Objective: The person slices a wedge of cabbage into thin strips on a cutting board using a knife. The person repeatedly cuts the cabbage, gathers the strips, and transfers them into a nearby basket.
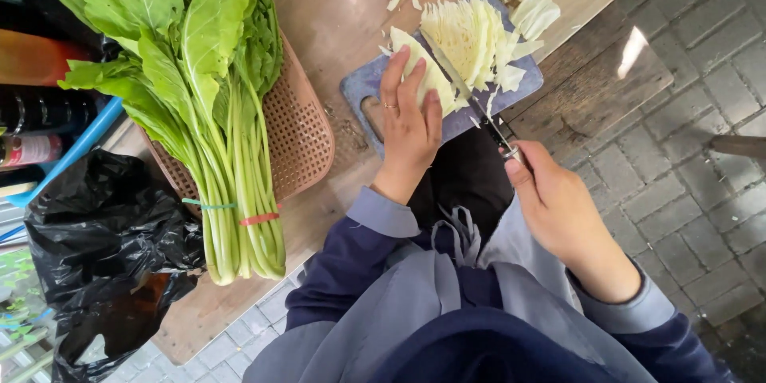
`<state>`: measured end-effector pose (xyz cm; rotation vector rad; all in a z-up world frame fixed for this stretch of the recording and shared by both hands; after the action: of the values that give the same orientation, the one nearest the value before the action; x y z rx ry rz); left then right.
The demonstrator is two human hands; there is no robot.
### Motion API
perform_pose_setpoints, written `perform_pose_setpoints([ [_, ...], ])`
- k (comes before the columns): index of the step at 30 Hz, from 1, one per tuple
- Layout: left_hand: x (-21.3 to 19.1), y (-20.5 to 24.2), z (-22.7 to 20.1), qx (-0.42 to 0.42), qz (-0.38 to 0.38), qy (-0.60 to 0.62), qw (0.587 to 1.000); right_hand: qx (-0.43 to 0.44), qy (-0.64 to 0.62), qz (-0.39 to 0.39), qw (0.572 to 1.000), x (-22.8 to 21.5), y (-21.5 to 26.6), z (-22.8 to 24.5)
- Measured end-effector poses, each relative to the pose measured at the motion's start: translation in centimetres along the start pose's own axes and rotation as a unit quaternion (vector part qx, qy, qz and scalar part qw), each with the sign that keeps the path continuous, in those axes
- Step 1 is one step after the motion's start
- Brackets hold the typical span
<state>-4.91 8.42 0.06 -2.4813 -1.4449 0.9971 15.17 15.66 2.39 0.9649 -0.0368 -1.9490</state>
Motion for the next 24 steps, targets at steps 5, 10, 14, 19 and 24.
perform_pose_setpoints([
  [5,0.0,0.1,-0.3,0.032,-0.021,-0.03,0.999,-0.01,0.059,0.007,0.998,1.1,0.8,-0.2],
  [10,0.1,0.2,-0.1,0.037,-0.026,-0.043,0.998,-0.014,0.091,0.002,0.996,1.4,0.7,0.0],
  [14,0.3,0.2,0.4,0.026,-0.03,-0.034,0.999,-0.022,0.154,0.007,0.988,1.6,0.5,1.2],
  [19,0.6,0.5,0.4,0.04,-0.037,-0.052,0.997,-0.021,0.206,0.009,0.978,0.7,-0.2,3.8],
  [24,0.6,0.6,0.8,0.043,-0.035,-0.068,0.996,-0.057,0.205,0.003,0.977,2.3,-4.8,5.0],
])
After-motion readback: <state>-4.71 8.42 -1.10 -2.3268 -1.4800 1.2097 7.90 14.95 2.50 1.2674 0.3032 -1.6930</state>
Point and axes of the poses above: each hand's wrist, its own y-axis away from the middle knuckle, its own x-axis out of the palm, z = x × y, the point moved 10 cm from there along -y, towards the middle knuckle, and after that the axes turned 13 degrees about -x, right-handed, at the moved point
